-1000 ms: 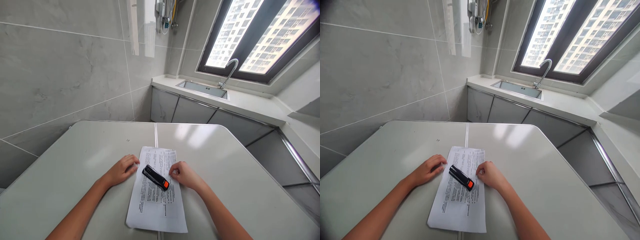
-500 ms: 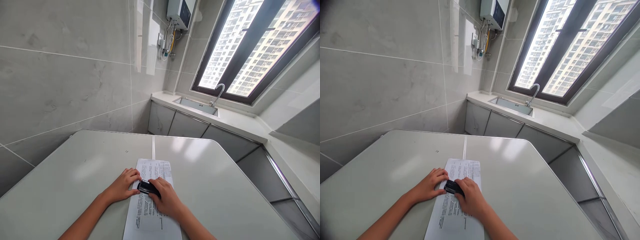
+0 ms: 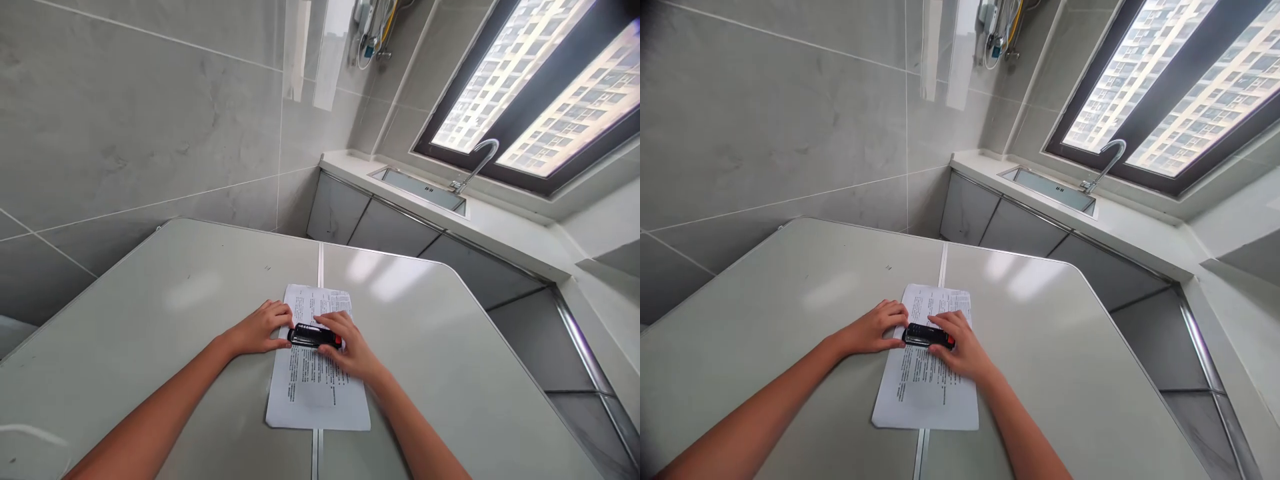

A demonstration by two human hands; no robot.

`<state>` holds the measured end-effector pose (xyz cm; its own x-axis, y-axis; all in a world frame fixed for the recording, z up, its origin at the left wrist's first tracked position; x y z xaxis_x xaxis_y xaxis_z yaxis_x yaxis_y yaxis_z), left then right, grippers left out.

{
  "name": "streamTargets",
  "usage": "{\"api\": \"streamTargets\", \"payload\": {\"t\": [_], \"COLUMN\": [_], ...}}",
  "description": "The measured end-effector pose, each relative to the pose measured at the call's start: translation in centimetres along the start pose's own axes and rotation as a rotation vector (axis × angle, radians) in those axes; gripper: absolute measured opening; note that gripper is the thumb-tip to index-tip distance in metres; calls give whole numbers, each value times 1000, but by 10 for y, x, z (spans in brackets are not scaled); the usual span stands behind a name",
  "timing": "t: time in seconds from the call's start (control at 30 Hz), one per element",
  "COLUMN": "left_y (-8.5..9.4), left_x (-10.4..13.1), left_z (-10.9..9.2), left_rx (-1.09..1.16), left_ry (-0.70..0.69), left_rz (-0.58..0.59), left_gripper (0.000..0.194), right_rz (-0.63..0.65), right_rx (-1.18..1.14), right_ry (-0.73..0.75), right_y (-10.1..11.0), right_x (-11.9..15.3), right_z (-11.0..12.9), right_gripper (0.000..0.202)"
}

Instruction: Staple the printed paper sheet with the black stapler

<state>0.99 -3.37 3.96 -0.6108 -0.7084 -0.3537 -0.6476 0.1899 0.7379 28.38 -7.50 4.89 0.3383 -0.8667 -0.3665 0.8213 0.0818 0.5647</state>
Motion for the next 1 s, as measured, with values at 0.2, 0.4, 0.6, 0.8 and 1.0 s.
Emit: {"api": "streamTargets", "payload": {"t": [0.2,0.4,0.6,0.8,1.0], "left_y": [0,-2,-5,-3,-4], "left_x": [-1,-1,-1,0,2], "left_z": [3,3,4,2,2], "left_rx": [51,65,34,17,16], "left_ry": [46,50,50,32,42], "left_rz": [54,55,53,48,25], "left_gripper": [25,25,21,22,21], "right_rz": [239,284,307,146,2], "right_rx": [-96,-242,-277,-264,-125], "right_ry": [-169,-284,-319,-314,-171], "right_y": [30,32,32,25,-6], "right_x": [-4,-5,-7,-8,-8], "right_z": [-11,-15,-12,-8,4], "right_gripper": [38,36,35,26,44]}}
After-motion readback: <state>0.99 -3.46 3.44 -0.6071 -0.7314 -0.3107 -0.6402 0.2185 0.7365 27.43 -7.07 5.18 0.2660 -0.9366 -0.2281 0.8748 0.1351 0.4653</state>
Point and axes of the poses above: each hand's wrist, its own x-axis away from the middle knuckle, its own y-axis out of the back of the hand, z = x × y, the point moved 2 cm from there along -x, towards the middle knuckle, and after that the axes turned 13 degrees about -z, right-handed, at the moved point
